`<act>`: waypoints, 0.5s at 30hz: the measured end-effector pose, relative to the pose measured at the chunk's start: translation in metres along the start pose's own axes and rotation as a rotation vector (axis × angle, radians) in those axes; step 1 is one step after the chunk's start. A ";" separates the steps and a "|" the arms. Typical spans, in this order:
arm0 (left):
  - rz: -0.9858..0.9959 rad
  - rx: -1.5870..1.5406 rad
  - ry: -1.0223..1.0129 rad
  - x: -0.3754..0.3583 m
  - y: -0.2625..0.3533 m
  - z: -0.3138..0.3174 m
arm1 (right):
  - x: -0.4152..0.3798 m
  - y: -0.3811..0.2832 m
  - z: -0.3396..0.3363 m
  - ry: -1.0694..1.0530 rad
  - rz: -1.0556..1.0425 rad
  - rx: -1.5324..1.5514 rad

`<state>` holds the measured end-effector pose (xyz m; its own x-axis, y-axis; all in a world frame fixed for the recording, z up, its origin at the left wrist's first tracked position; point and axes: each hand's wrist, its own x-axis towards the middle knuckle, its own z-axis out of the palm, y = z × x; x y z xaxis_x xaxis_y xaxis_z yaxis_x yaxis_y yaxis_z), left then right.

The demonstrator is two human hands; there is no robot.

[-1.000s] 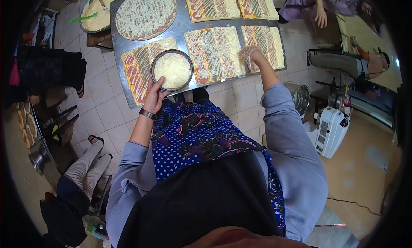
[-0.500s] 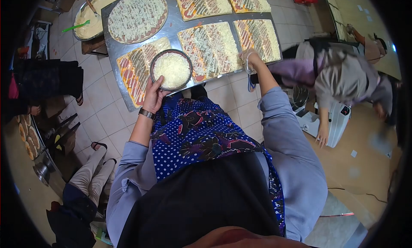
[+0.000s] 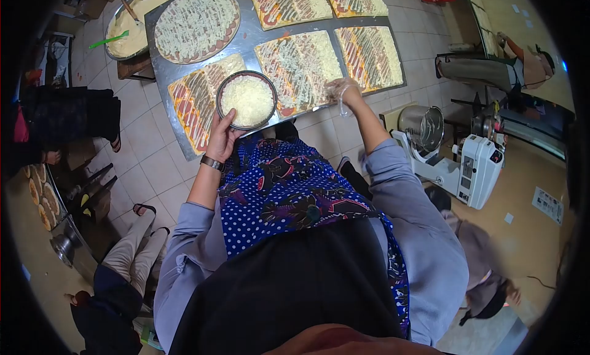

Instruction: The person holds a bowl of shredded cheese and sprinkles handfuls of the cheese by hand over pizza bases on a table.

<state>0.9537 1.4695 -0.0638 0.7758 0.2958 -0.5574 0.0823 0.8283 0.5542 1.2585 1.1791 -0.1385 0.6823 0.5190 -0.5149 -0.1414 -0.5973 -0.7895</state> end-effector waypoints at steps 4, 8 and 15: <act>-0.022 0.001 0.018 0.001 0.000 0.003 | -0.010 -0.057 0.029 0.001 -0.008 -0.279; -0.011 0.013 0.013 0.003 -0.002 0.008 | 0.004 -0.070 0.044 0.191 -0.164 -0.557; -0.029 0.066 0.043 0.018 -0.011 0.027 | -0.008 -0.113 0.069 0.074 -0.296 -0.053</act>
<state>0.9841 1.4529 -0.0628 0.7448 0.2935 -0.5992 0.1467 0.8040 0.5762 1.2199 1.2848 -0.0680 0.7389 0.6305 -0.2378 0.1076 -0.4588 -0.8820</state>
